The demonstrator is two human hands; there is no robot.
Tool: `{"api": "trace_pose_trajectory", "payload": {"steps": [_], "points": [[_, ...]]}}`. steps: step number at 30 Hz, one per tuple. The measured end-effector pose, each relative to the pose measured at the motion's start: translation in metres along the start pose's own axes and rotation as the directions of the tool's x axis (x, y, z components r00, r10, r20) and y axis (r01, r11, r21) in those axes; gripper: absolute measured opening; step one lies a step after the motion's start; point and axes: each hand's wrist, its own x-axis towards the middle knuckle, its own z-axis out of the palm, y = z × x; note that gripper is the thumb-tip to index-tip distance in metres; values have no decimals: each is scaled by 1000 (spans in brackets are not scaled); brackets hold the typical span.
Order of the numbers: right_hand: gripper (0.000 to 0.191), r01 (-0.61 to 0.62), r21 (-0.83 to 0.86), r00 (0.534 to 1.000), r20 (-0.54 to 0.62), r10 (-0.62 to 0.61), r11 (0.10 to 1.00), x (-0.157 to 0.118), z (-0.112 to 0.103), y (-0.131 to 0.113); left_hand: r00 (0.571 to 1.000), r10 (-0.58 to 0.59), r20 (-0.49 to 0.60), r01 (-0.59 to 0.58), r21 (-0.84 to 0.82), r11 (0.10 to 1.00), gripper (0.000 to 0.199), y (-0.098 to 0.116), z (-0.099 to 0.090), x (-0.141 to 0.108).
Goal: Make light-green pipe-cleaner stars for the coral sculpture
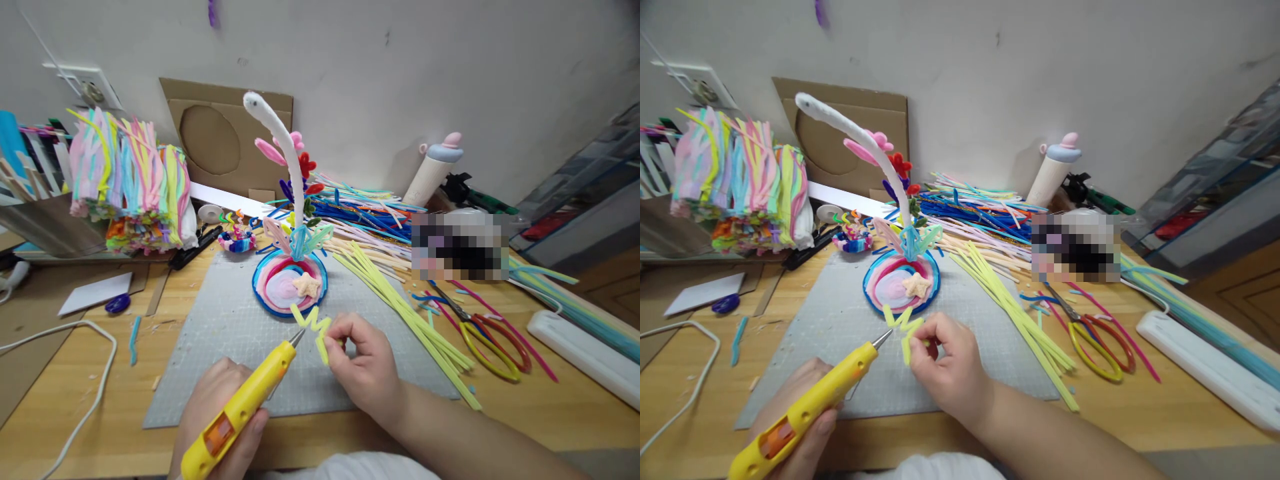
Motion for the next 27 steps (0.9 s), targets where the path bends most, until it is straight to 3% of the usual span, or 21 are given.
{"api": "trace_pose_trajectory", "payload": {"steps": [8,27], "points": [[13,5,0,1000,5,-5,1000,-1,0,-1,999,-1,-48,1,3,1000,17,0,1,-1],[12,-11,-14,1000,-9,11,1000,0,-1,-3,999,-36,6,36,-4,999,8,-1,-1,-2]]}}
